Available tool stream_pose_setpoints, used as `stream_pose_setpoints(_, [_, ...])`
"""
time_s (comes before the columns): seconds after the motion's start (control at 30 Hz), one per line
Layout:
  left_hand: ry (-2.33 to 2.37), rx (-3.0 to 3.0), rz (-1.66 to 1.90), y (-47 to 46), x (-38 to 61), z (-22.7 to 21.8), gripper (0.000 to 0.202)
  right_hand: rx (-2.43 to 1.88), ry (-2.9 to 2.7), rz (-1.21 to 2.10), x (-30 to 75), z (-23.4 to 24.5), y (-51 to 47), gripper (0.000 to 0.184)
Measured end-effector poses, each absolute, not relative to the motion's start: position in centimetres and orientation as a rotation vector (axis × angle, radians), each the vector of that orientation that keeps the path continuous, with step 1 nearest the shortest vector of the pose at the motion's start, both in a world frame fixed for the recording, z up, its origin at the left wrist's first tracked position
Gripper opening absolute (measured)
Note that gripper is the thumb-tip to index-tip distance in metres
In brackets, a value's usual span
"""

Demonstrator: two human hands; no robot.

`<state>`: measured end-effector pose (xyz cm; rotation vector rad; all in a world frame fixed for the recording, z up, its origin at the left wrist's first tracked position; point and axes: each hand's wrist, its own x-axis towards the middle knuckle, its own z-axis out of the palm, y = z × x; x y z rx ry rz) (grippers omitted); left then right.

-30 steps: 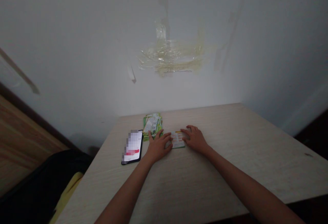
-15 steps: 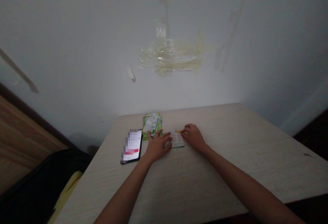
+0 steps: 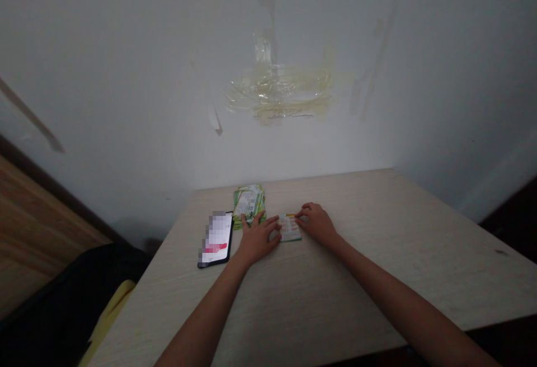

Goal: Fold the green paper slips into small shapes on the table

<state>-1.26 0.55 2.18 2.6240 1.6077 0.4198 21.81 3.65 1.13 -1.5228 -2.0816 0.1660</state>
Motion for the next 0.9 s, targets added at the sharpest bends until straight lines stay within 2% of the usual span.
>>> stream_pose_setpoints(0.9, [1.59, 2.6, 0.448, 0.6, -1.4, 2.3, 0.029, -1.329, -2.269, 0.258, 23.5, 1.2, 2.2, 0.041])
